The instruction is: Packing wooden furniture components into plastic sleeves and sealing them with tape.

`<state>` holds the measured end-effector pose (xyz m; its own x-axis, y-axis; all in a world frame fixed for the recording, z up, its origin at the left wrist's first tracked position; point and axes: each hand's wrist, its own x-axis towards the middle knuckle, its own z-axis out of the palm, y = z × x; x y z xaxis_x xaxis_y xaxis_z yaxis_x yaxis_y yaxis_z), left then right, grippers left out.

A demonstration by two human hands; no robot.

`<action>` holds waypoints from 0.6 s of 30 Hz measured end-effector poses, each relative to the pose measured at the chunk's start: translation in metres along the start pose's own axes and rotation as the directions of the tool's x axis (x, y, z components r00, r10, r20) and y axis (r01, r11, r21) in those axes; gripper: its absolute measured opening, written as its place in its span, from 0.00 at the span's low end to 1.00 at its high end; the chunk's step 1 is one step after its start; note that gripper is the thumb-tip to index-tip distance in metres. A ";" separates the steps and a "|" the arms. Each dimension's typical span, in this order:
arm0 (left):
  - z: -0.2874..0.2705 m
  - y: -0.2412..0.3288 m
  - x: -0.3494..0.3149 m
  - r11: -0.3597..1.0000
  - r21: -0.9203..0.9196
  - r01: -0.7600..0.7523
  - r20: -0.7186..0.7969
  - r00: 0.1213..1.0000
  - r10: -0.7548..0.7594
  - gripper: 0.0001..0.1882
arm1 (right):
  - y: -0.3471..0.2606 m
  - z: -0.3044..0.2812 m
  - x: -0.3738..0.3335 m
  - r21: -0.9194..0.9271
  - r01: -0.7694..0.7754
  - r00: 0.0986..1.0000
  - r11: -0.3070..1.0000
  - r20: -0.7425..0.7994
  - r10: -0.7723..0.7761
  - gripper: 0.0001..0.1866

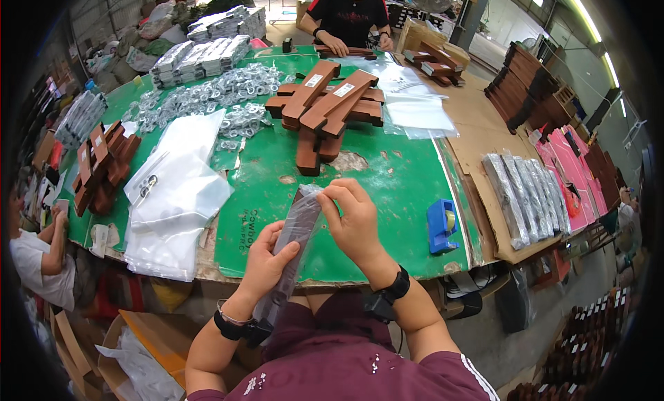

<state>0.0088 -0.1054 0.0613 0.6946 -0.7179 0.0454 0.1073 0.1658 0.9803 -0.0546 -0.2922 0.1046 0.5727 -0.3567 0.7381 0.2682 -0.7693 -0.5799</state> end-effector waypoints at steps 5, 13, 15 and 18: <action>-0.001 0.004 0.002 0.981 0.161 -0.110 0.002 0.994 0.111 0.28 | 0.000 0.002 -0.016 0.169 0.007 0.990 0.986 -0.140 0.017 0.03; 0.006 -0.005 0.002 0.985 0.168 -0.040 0.007 0.999 0.039 0.28 | 0.008 -0.003 -0.035 0.773 -0.311 0.913 0.553 0.081 0.400 0.03; 0.007 -0.009 0.005 0.971 0.229 -0.075 0.034 0.997 0.069 0.27 | 0.008 -0.015 -0.030 0.797 -0.343 0.889 0.497 0.103 0.447 0.03; 0.010 -0.006 -0.003 0.957 0.288 -0.041 0.031 0.999 0.033 0.26 | 0.018 -0.026 -0.026 0.676 -0.517 0.844 0.525 0.301 0.444 0.05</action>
<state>-0.0016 -0.1110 0.0574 0.6755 -0.7326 0.0837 -0.1306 -0.0072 0.9914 -0.0846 -0.3102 0.0842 0.8357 -0.4831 0.2614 0.3681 0.1393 -0.9193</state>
